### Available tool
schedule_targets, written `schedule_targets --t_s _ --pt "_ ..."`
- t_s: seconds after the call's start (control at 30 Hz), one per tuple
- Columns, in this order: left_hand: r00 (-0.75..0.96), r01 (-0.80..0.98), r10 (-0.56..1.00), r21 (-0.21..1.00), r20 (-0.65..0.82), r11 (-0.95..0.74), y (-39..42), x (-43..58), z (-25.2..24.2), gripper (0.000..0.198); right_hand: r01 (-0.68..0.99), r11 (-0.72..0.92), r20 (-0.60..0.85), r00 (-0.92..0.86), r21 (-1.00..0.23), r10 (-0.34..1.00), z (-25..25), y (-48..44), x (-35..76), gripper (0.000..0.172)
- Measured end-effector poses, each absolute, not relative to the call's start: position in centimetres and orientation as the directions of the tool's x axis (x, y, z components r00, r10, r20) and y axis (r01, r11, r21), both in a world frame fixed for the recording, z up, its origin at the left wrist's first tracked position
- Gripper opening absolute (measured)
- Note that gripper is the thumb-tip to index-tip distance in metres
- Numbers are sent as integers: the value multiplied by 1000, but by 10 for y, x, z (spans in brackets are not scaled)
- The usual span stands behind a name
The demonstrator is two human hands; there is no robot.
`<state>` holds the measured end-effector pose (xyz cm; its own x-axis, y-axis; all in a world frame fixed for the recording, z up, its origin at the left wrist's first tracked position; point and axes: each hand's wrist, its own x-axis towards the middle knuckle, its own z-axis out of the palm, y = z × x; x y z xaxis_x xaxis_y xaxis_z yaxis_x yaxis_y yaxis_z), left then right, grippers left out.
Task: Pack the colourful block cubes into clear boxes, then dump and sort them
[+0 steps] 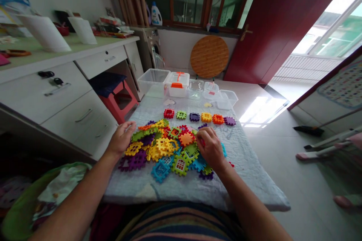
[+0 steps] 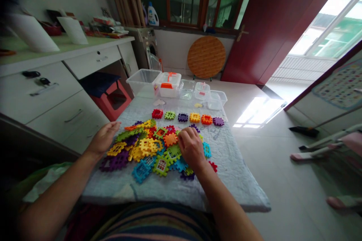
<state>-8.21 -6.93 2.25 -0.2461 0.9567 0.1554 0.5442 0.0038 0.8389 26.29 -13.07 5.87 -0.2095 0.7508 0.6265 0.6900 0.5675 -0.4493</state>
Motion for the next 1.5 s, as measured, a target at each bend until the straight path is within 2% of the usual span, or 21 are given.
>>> schedule_targets --t_s 0.2,0.3,0.37,0.43,0.47,0.6,0.67,0.77,0.93,1.07,1.27,1.3,1.37,1.43,1.5 --pt "-292 251 956 966 24 53 -53 -64 23 47 670 635 557 -380 -385 739 60 -127 245 19" --pt "-242 198 970 980 11 39 -57 -65 22 50 585 664 484 -460 -466 745 62 -125 249 12" --pt "-203 150 979 988 -8 39 -62 -69 22 51 574 622 463 -417 -533 782 63 -125 256 8" --pt "-178 79 983 995 -38 53 -65 -73 22 51 632 556 432 -359 -540 828 65 -124 264 5" --pt "-170 50 984 997 -47 57 -65 -74 22 50 675 524 398 -351 -520 848 66 -123 267 12" --pt "-199 102 980 995 5 16 -62 -72 19 44 812 416 199 -366 -408 909 69 -121 262 61" --pt "-228 164 972 986 51 -13 -60 -69 16 41 837 396 142 -371 -378 918 69 -119 254 67" --pt "-230 134 972 991 46 -16 -60 -68 15 42 843 394 132 -372 -366 919 71 -115 245 58" --pt "-76 -128 993 989 -86 76 -67 -64 21 47 846 426 148 -399 -321 905 75 -108 242 40" --pt "-6 -192 992 974 -124 121 -72 -58 30 45 838 446 188 -406 -314 894 77 -106 232 39" --pt "-61 -61 997 997 -54 50 -68 -60 26 45 724 529 254 -465 -443 848 78 -103 220 61" --pt "-66 -28 997 999 -34 33 -67 -62 24 45 720 521 262 -451 -458 853 78 -100 223 58" --pt "-65 25 998 1000 -3 4 -65 -63 21 43 754 467 246 -397 -462 884 79 -95 232 41" --pt "-65 59 998 998 18 -15 -64 -64 19 42 808 406 181 -363 -428 914 80 -89 242 25" --pt "-69 84 997 996 30 -24 -63 -65 17 41 849 370 93 -363 -377 927 79 -85 248 19"
